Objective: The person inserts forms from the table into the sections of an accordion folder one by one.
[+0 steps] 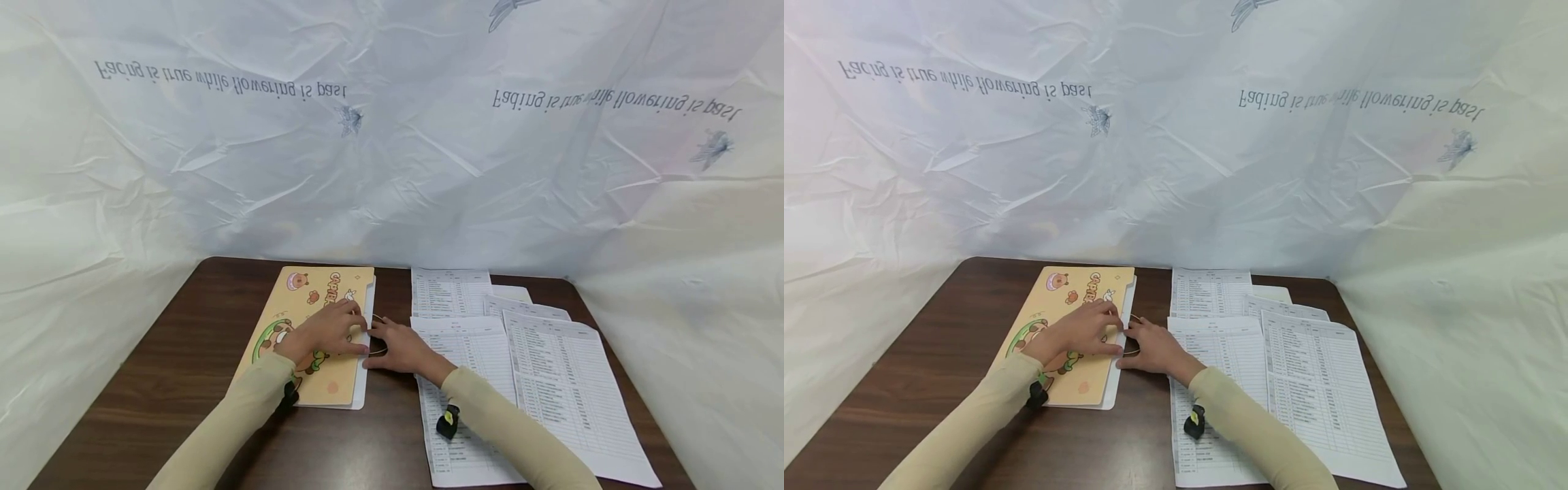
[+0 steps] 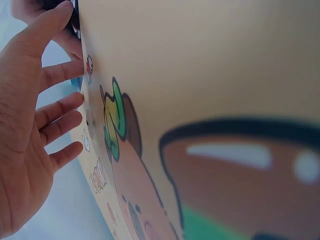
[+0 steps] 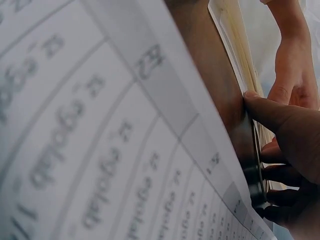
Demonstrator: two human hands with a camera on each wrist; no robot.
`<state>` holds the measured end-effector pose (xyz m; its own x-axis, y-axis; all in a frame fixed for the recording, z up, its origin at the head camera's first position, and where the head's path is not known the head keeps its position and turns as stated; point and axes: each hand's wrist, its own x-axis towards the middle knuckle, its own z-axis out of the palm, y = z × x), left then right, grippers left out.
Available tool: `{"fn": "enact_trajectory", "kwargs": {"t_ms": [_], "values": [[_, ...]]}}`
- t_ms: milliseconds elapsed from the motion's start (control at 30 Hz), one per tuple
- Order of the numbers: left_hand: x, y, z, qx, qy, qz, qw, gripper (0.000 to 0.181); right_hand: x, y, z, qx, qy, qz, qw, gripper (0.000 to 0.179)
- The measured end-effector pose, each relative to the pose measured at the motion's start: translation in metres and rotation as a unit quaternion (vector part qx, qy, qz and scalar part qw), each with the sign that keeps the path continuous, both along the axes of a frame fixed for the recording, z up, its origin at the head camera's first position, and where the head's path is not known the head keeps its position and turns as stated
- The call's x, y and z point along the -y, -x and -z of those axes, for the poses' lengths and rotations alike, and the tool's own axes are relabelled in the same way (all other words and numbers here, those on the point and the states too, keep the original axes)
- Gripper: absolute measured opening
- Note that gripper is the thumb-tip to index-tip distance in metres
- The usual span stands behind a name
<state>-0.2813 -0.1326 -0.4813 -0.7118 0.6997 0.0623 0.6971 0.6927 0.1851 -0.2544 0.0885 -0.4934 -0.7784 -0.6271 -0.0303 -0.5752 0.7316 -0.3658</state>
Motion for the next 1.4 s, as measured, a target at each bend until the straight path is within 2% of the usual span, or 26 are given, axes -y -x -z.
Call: {"fn": "enact_trajectory", "kwargs": {"t_ms": [233, 367, 500, 633, 900, 1167, 1400], "values": [[-0.002, -0.001, 0.0, -0.015, 0.006, -0.016, 0.9997, 0.049, 0.001, -0.001, 0.001, -0.002, -0.002, -0.005, 1.0, 0.077], [-0.003, 0.001, -0.001, -0.031, -0.01, -0.028, 0.9991, 0.047, 0.001, 0.0, 0.001, -0.003, 0.001, -0.007, 1.0, 0.072], [-0.005, 0.002, -0.002, -0.057, -0.027, -0.046, 0.9969, 0.045, 0.002, 0.001, 0.0, 0.001, -0.004, 0.0, 1.0, 0.07], [-0.005, 0.001, -0.004, -0.085, -0.037, -0.06, 0.9939, 0.036, 0.002, 0.001, 0.0, -0.001, -0.011, 0.003, 0.9999, 0.074], [0.0, -0.003, -0.016, -0.073, -0.072, -0.061, 0.9929, 0.02, 0.001, -0.001, 0.0, -0.006, -0.009, -0.002, 0.9999, 0.074], [0.007, -0.002, -0.023, -0.071, -0.097, -0.052, 0.9914, 0.02, 0.001, 0.0, -0.001, -0.005, -0.003, 0.0, 1.0, 0.075], [0.016, -0.001, -0.035, -0.072, -0.112, -0.052, 0.9898, 0.026, 0.0, 0.0, 0.0, 0.002, -0.003, 0.001, 1.0, 0.076]]}}
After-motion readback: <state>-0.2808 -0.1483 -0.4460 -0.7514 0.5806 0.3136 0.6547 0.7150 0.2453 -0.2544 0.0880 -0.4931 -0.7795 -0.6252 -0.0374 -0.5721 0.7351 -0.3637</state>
